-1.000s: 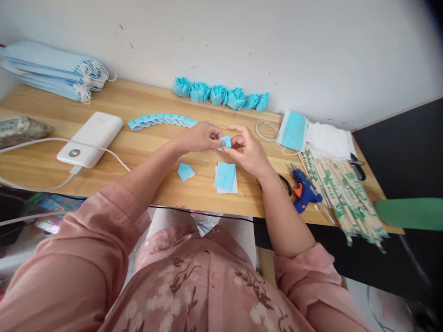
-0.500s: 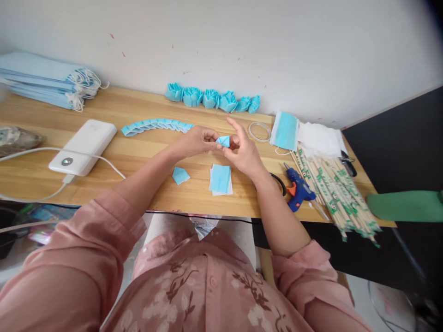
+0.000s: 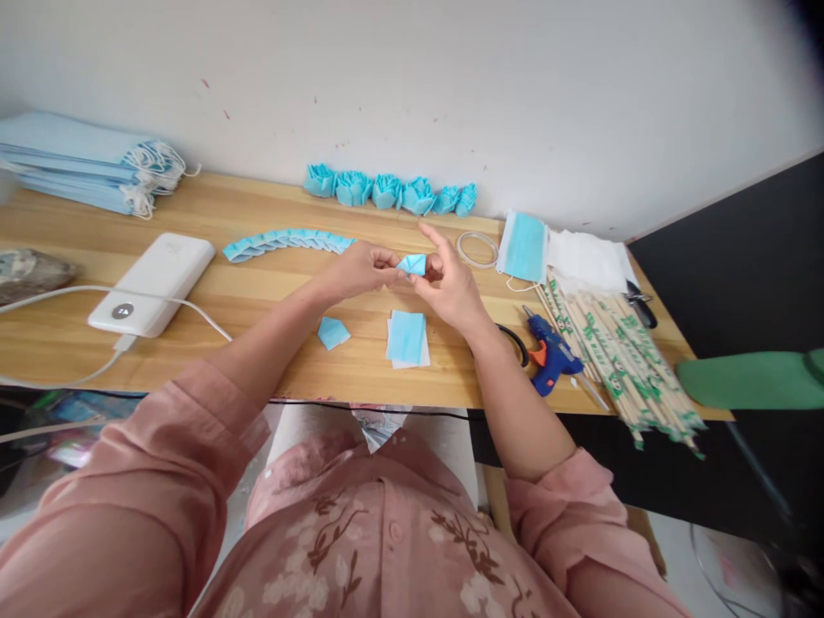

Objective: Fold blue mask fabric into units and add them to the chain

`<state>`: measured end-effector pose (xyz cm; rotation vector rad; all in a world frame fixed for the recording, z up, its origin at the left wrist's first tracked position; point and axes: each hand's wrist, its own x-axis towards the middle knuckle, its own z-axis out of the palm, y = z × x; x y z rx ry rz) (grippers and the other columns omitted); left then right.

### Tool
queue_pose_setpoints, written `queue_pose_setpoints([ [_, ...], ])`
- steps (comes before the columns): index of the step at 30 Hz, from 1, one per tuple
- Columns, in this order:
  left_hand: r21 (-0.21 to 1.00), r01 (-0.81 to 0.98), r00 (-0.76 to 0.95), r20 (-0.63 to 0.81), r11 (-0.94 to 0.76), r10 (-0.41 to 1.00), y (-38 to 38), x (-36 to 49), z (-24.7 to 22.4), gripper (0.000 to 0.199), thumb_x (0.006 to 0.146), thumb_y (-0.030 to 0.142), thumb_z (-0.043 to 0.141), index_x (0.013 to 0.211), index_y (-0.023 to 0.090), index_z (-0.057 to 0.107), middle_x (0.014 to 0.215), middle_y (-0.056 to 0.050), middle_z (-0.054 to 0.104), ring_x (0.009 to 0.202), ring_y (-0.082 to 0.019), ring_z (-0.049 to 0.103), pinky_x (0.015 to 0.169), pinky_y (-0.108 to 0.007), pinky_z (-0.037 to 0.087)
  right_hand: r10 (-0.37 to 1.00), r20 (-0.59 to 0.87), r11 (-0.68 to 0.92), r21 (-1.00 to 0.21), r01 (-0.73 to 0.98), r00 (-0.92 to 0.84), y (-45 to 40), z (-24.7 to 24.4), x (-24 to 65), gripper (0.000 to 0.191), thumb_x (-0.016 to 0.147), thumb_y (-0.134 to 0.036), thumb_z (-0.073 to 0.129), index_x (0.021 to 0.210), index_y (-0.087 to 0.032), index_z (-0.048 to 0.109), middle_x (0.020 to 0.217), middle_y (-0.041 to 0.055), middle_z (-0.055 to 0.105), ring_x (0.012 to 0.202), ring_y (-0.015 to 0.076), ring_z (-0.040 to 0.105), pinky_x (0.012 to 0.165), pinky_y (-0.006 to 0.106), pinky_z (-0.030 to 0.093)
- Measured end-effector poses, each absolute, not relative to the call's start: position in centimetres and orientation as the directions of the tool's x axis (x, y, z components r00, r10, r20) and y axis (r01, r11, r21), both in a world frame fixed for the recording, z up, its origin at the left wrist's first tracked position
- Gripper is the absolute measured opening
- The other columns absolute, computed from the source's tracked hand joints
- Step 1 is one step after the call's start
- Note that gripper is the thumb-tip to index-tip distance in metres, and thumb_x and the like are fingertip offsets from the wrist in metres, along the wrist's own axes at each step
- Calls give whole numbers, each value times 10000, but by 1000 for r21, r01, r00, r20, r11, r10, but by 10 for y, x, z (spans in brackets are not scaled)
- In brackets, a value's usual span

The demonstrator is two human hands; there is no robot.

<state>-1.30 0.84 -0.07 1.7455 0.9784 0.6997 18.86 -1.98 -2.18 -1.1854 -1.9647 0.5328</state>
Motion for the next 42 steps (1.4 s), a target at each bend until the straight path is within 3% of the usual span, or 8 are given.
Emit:
queue_pose_setpoints([
  [12,920,313,499,51,-235,865,4,-9,2,213,788,321,653,692,132,633,571,41,459,539,-68,368,511,-230,246,895,380,447,-758,475,-234,-21,-20,185,658,870,-278,658,1483,-323,425,883,-4,702,740,187,638,761,392,584],
  [17,928,290,539,43,-234,841,1,-8,6,236,776,361,682,728,131,665,600,32,514,555,-69,403,529,-222,291,912,354,409,-815,411,-207,-19,-21,186,592,893,-309,632,1455,-311,447,846,-9,688,709,175,617,714,363,574],
  [22,963,238,513,-15,-125,858,1,-10,10,226,771,339,699,867,135,692,651,7,605,560,-76,473,531,-210,356,921,360,389,-852,351,-148,-16,-24,189,569,913,-364,605,1454,-327,434,841,-1,670,738,198,636,716,392,578],
  [30,976,182,457,23,-118,889,2,-7,4,377,772,501,749,741,144,631,616,3,587,536,-69,474,498,-201,356,928,340,372,-869,326,-151,-16,-23,187,567,891,-374,641,1428,-314,468,840,-3,684,729,187,639,713,382,583],
  [42,964,212,464,47,-162,885,3,-8,2,347,790,468,722,725,139,636,613,-1,598,518,-63,452,505,-211,345,926,343,378,-854,357,-160,-17,-23,185,552,871,-339,646,1400,-302,494,823,-5,667,727,192,644,721,385,590],
])
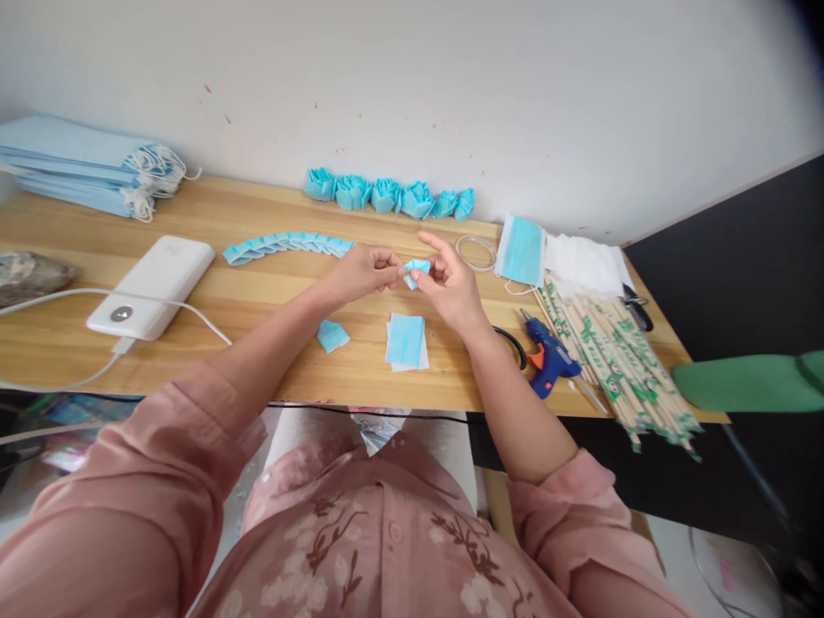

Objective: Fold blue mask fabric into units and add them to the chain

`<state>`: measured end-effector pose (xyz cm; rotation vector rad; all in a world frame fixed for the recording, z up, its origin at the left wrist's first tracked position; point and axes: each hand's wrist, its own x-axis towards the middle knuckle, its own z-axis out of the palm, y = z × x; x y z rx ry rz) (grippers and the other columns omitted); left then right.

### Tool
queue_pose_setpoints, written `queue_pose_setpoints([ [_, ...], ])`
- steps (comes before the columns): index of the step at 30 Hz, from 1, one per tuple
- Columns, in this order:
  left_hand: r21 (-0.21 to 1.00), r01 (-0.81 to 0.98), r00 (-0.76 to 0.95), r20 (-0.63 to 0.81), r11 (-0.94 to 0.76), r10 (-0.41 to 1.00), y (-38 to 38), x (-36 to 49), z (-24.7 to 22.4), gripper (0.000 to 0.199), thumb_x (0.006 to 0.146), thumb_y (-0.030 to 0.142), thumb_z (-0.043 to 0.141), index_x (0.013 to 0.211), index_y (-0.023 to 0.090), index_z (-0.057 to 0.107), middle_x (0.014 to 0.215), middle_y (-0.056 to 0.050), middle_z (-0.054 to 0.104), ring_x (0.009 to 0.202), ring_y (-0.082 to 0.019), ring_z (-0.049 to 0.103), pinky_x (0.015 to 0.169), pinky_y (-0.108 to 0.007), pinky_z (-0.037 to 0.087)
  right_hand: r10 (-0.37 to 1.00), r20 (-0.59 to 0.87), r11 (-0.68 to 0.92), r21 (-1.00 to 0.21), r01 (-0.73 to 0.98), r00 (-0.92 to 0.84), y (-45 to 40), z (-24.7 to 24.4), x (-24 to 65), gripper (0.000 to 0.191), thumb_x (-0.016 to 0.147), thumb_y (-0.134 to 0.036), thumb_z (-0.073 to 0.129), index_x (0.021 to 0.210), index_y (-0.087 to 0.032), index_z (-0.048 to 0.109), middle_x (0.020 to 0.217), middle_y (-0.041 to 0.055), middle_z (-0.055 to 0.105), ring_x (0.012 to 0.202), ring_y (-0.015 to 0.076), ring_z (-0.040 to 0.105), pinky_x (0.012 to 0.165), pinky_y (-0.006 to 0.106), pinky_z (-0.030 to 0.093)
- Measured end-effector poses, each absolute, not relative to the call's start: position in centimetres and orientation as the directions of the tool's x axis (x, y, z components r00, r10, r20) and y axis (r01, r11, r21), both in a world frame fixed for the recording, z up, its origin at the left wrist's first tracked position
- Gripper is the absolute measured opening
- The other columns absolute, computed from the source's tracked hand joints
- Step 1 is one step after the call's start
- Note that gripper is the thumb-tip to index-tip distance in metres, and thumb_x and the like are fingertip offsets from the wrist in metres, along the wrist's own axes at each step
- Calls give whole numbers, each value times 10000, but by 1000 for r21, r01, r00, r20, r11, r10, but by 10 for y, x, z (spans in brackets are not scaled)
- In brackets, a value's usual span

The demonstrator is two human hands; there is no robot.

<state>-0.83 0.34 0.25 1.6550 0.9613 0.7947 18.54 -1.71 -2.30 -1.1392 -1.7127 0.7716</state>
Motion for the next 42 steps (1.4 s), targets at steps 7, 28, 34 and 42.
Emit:
queue_pose_setpoints([
  [7,971,196,548,7,-137,837,-1,-3,3,368,738,489,772,761,149,634,612,27,566,533,-65,455,513,-209,361,923,358,384,-843,377,-139,-19,-22,183,526,895,-330,602,1406,-315,481,873,6,676,800,207,665,796,421,597],
  [28,985,156,493,-7,-80,870,-7,3,7,275,762,343,768,656,145,609,577,24,578,536,-66,476,547,-211,409,927,358,375,-856,356,-114,-21,-17,182,512,853,-336,629,1355,-295,540,878,2,684,785,187,635,757,371,576],
  [34,985,168,475,-48,-37,878,-6,3,5,261,762,314,777,663,146,604,606,11,616,552,-71,513,570,-217,436,926,358,378,-850,369,-122,-21,-18,182,522,867,-330,622,1379,-305,523,900,4,689,793,188,643,759,374,582],
  [42,988,152,485,-61,-16,872,-7,3,6,290,737,376,791,688,142,627,642,-16,666,559,-78,528,538,-211,418,925,360,380,-858,345,-121,-21,-18,182,513,867,-334,637,1365,-299,521,893,11,684,806,199,652,773,393,594],
])
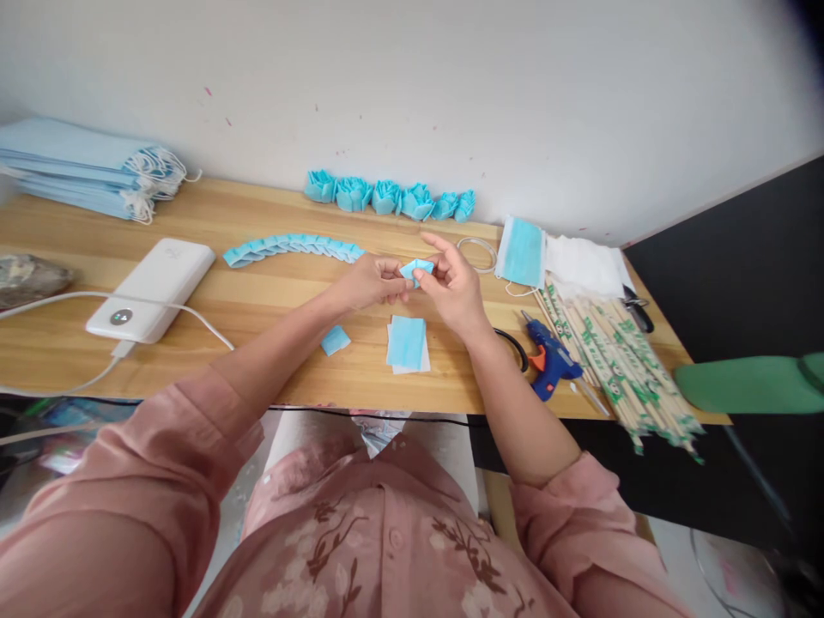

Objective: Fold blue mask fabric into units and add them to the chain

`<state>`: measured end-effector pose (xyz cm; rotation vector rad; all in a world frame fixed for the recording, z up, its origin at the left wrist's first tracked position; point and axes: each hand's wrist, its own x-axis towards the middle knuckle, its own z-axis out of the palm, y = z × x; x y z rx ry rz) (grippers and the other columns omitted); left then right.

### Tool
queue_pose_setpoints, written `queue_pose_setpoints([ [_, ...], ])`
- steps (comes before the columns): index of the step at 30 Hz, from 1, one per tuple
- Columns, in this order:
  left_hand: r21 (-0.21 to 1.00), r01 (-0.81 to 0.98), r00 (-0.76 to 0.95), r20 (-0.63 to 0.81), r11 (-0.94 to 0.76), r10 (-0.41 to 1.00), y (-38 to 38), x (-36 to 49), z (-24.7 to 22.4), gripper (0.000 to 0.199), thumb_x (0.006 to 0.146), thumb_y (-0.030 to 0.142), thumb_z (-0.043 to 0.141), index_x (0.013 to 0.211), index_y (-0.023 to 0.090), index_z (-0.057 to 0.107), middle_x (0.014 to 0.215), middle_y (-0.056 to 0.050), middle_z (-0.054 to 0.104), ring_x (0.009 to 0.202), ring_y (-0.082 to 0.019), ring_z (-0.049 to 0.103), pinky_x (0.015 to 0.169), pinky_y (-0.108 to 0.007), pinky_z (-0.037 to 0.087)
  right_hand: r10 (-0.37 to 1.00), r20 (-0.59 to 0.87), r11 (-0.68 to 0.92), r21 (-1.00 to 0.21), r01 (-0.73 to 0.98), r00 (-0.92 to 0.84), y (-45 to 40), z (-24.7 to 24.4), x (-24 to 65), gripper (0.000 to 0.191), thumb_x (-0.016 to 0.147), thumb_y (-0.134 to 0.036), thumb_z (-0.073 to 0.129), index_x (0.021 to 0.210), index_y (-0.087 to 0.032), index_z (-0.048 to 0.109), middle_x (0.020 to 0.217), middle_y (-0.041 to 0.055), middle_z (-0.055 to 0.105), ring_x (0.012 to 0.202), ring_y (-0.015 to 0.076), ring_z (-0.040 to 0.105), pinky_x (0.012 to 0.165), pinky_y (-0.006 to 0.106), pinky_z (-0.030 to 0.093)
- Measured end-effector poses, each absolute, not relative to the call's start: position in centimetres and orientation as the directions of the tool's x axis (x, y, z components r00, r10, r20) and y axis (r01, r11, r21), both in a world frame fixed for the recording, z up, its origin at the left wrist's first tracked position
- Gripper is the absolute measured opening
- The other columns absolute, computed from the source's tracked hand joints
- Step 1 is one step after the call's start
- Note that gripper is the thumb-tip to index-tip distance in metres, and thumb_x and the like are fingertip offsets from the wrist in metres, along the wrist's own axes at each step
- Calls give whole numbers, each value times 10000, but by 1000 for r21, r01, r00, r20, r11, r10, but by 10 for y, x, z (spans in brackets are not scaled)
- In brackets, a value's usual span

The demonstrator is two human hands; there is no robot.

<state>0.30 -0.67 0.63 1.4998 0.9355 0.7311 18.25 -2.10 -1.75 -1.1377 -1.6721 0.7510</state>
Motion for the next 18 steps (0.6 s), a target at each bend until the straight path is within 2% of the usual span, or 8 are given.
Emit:
queue_pose_setpoints([
  [7,983,172,490,-24,-70,872,-4,0,6,379,742,499,743,666,141,644,613,-17,629,553,-77,501,520,-212,381,927,358,375,-864,334,-116,-20,-18,184,520,887,-356,625,1389,-319,495,922,12,702,820,211,676,793,423,605],
  [13,981,183,471,-31,-63,882,-4,1,4,344,722,464,733,646,142,638,624,-18,637,551,-74,491,522,-210,381,920,363,393,-854,341,-149,-21,-17,184,531,891,-351,622,1402,-312,485,909,14,697,800,203,675,786,408,603],
  [18,982,176,454,-25,-62,890,-4,1,5,326,701,445,746,634,145,638,614,-12,629,557,-76,485,527,-209,378,935,343,353,-879,321,-91,-18,-18,186,516,908,-406,604,1401,-316,482,878,9,682,795,192,658,780,386,602],
])
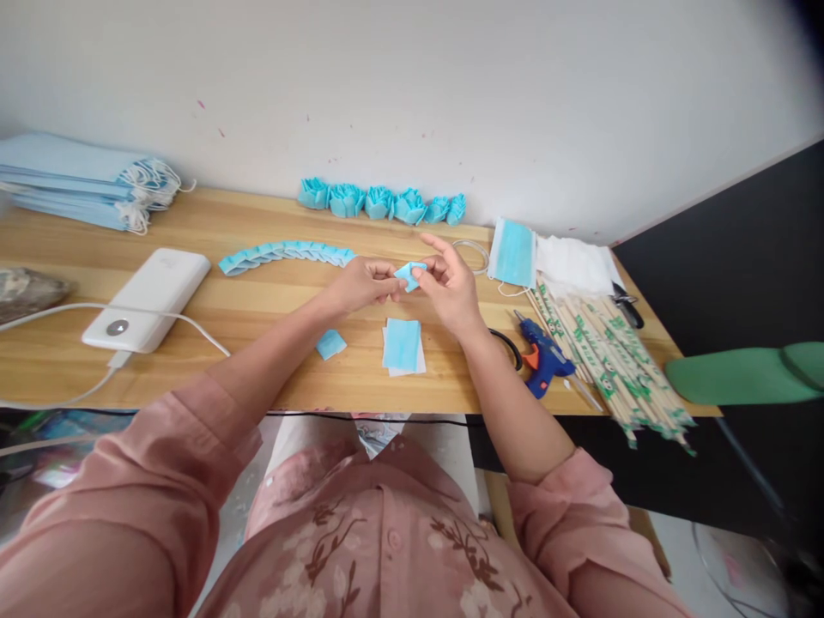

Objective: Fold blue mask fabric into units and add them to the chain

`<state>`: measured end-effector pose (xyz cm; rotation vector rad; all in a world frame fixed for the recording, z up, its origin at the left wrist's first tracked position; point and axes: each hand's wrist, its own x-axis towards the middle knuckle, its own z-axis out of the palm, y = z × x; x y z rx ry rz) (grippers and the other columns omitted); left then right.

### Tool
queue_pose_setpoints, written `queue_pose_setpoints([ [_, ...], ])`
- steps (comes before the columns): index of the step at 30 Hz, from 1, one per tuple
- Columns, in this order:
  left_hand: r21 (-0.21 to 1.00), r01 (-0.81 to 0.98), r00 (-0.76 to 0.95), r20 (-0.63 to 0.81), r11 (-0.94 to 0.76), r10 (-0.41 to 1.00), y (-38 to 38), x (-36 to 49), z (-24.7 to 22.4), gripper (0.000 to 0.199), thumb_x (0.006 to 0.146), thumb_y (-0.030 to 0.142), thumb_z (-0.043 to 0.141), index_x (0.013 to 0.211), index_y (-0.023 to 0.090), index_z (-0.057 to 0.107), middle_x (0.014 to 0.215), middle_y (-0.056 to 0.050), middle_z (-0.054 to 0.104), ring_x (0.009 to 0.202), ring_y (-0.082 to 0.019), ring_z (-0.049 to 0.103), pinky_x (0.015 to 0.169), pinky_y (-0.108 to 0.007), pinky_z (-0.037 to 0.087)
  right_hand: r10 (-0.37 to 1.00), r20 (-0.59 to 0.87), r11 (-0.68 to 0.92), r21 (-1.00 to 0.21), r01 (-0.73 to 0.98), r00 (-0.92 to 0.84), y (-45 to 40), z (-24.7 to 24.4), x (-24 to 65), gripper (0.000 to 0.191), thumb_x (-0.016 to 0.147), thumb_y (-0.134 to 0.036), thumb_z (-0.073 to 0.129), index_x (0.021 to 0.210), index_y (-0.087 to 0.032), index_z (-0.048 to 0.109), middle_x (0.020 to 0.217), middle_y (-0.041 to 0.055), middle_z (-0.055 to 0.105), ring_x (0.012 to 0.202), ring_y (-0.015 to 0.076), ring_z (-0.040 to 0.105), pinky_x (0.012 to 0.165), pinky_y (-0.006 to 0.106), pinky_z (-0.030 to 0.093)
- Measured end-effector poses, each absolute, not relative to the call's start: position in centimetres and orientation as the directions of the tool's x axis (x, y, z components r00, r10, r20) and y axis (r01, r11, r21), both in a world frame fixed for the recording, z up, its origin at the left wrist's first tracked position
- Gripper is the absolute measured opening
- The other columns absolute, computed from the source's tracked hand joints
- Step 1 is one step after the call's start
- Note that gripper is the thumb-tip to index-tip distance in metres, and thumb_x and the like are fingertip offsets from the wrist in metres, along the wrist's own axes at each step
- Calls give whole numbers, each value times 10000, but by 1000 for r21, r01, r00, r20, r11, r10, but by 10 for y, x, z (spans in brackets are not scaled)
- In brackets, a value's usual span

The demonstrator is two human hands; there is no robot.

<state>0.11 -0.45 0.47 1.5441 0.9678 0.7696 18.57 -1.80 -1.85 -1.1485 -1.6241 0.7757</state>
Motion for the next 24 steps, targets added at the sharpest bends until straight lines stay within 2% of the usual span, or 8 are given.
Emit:
queue_pose_setpoints([
  [6,983,172,448,-13,-71,894,-5,0,6,305,718,416,725,614,148,626,589,-5,608,546,-76,477,523,-212,370,943,333,329,-912,246,-28,-15,-20,190,512,954,-549,523,1410,-321,473,940,32,687,856,202,679,793,400,612],
  [11,978,187,479,-6,-95,878,-3,1,2,286,723,400,700,612,151,616,569,7,583,543,-79,492,525,-211,374,944,291,319,-927,199,-158,-18,-19,185,632,848,-516,699,1403,-292,493,953,18,714,826,178,678,776,346,594],
  [15,972,209,512,-12,-111,859,-3,1,1,301,729,411,706,610,150,614,556,11,567,535,-80,481,526,-217,367,949,299,313,-931,190,-95,-17,-19,185,565,842,-502,712,1336,-275,560,883,6,715,766,164,656,748,333,581],
  [19,977,199,489,-30,-78,872,-4,1,2,289,735,396,707,618,147,621,572,8,573,532,-75,464,534,-222,357,947,318,313,-943,110,37,-14,-19,190,533,877,-587,648,1321,-303,571,897,23,711,812,186,682,770,356,597],
  [24,983,176,444,-30,-55,896,-4,0,4,299,750,400,706,618,147,618,577,11,569,537,-76,463,547,-228,358,959,283,284,-956,77,-24,-15,-17,192,518,898,-596,611,1323,-302,569,923,30,691,861,202,683,810,390,605],
])
